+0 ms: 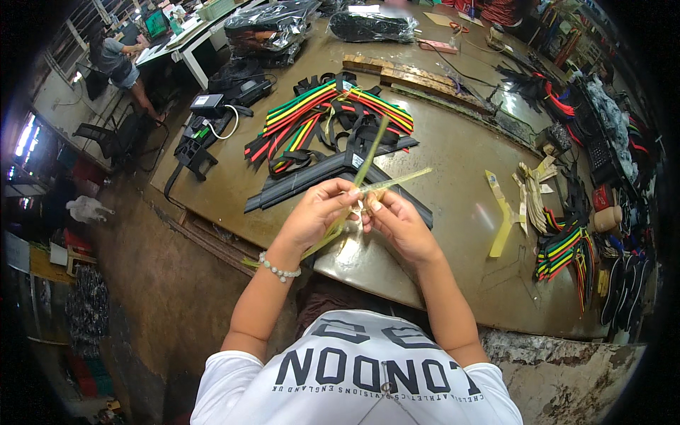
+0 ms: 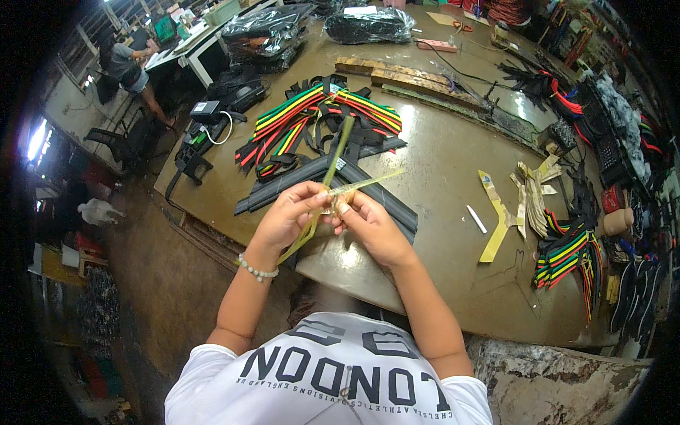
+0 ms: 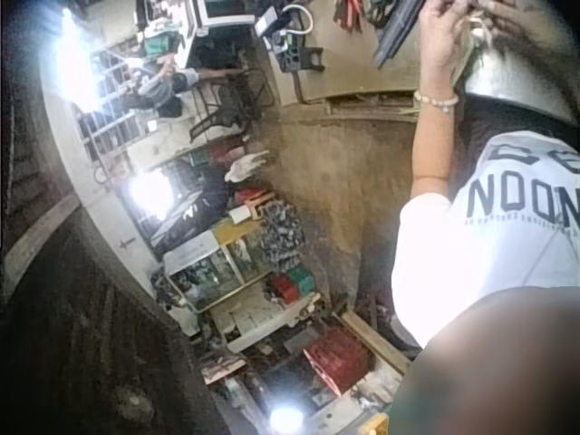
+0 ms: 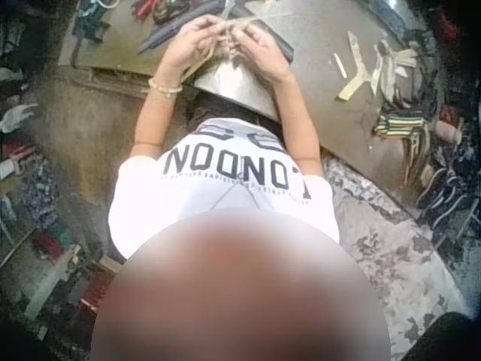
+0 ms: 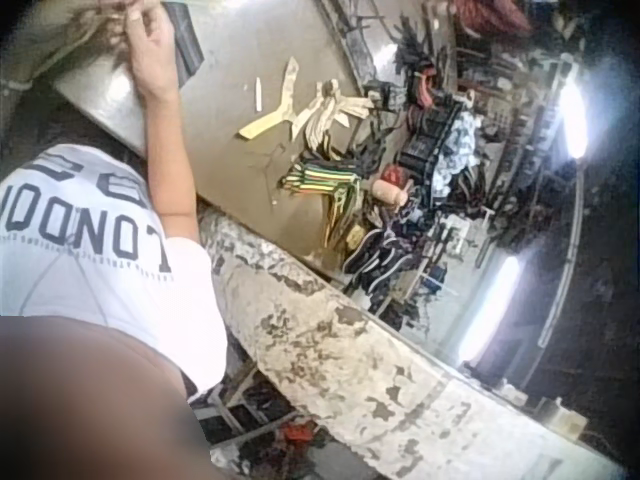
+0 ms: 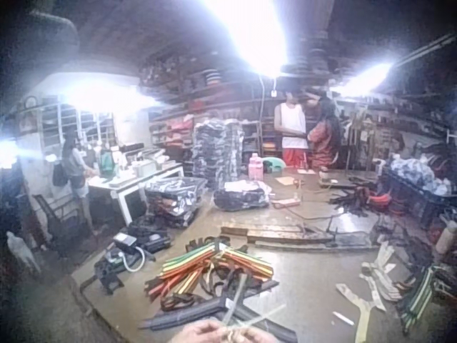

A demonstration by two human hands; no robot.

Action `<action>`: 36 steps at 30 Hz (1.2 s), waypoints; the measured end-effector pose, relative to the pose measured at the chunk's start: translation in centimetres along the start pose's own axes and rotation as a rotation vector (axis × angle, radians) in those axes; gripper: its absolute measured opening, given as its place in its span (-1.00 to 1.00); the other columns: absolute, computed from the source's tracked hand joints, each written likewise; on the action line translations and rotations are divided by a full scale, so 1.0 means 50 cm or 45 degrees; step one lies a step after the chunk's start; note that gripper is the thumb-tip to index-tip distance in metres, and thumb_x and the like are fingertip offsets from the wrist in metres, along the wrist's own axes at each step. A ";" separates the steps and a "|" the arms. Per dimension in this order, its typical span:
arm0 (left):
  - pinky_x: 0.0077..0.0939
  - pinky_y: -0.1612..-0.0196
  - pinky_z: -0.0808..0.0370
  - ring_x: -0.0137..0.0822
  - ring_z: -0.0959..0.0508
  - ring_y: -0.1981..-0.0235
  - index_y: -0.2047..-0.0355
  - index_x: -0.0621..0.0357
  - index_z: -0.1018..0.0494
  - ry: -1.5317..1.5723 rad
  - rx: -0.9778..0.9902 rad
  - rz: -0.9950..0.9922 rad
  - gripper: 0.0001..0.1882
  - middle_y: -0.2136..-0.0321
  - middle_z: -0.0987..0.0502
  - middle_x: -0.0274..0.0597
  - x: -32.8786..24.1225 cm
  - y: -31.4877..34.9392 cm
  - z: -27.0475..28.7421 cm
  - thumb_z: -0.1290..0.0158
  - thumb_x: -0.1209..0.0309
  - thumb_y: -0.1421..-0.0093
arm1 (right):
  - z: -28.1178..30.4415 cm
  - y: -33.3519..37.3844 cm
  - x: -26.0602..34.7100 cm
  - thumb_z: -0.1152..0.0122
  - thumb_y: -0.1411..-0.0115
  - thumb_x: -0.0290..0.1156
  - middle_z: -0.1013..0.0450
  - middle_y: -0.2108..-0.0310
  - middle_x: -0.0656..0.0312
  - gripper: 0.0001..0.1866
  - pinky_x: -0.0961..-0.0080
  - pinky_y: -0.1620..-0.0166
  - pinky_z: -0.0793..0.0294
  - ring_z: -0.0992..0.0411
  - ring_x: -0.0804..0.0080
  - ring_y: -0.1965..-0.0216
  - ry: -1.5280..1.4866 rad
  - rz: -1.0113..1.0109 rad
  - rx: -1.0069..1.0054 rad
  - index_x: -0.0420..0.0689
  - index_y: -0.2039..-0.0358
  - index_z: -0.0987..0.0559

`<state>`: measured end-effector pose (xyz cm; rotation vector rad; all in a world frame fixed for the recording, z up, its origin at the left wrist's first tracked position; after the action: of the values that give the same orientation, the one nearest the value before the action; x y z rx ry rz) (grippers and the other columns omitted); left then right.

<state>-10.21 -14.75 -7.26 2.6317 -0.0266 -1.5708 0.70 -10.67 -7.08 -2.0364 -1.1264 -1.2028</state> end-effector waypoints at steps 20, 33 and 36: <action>-0.70 0.50 -0.41 -0.59 -0.40 0.53 0.22 0.21 -0.41 -0.292 -1.924 -0.677 -0.78 0.46 -0.47 -0.32 -0.143 0.515 0.751 -0.06 0.30 -0.31 | 0.365 0.681 0.426 -0.01 -0.36 -0.44 -0.11 0.59 0.39 -0.75 0.71 0.57 -0.02 -0.02 0.69 0.60 0.656 1.560 -1.764 -0.39 0.09 -0.44; -0.29 0.12 -0.49 -0.19 -0.50 0.21 0.21 0.30 -0.43 0.480 -2.078 -1.172 -0.81 0.20 -0.51 -0.12 -0.004 0.370 0.797 0.08 0.42 -0.31 | 0.308 0.492 0.354 -0.05 -0.38 -0.27 -0.14 0.61 0.44 -0.68 0.67 0.56 0.01 -0.02 0.73 0.60 1.003 0.959 -1.785 -0.23 0.00 -0.48; -0.22 0.01 -0.54 -0.11 -0.55 0.10 0.08 0.27 -0.44 1.231 -1.584 -0.749 -0.66 0.07 -0.54 0.01 0.092 0.280 0.775 0.23 0.30 -0.38 | 0.314 0.462 0.343 -0.03 -0.39 -0.26 -0.11 0.61 0.46 -0.69 0.68 0.56 0.03 0.02 0.75 0.60 1.082 0.878 -1.698 -0.19 -0.01 -0.48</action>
<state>-41.76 -31.16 -28.54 1.9838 1.3259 0.0294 31.97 -4.06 0.13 -1.8655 0.9781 -2.2849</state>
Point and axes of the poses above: each hand's wrist, its own y-axis away from the middle knuckle, its own z-axis out of the back of the hand, x = y × z, the point moved 8 cm from there along -y, towards the middle knuckle
